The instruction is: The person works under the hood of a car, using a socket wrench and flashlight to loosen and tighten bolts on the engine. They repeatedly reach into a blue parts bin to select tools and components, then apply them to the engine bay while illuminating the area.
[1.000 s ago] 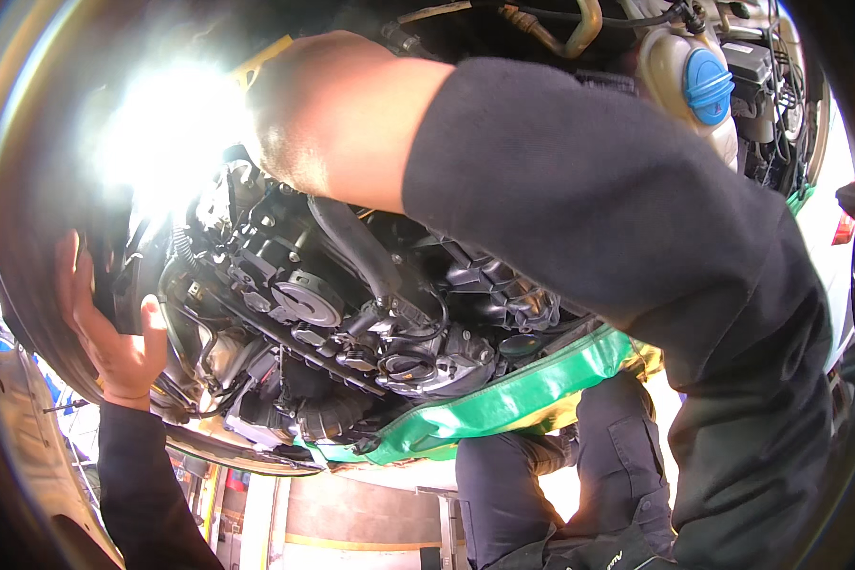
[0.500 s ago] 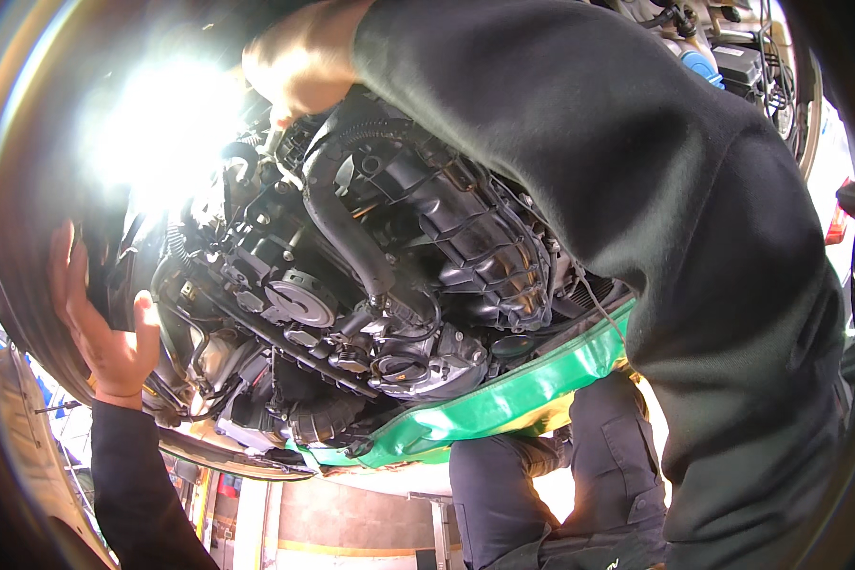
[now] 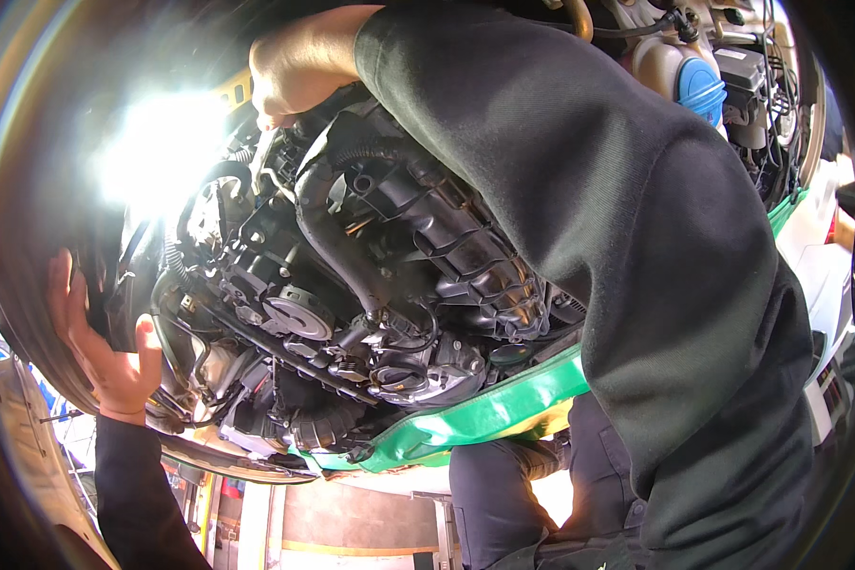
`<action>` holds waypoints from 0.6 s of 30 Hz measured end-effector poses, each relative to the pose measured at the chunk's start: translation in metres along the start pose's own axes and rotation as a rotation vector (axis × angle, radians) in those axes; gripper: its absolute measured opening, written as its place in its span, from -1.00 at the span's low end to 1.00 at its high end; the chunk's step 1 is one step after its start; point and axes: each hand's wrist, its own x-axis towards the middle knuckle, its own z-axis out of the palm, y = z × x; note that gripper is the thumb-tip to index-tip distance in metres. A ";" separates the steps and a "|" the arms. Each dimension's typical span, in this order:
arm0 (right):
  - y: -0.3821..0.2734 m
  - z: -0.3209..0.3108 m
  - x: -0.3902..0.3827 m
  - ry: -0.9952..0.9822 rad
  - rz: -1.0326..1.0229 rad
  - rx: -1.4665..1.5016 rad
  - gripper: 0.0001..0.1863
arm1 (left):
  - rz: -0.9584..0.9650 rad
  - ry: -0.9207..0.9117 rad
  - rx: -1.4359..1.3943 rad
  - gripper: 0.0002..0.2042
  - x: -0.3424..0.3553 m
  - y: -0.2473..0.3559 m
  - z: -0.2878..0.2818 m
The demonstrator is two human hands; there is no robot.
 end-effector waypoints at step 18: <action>-0.012 0.006 -0.006 0.033 0.140 -0.020 -0.81 | 0.008 -0.007 0.004 -0.28 0.000 0.001 -0.001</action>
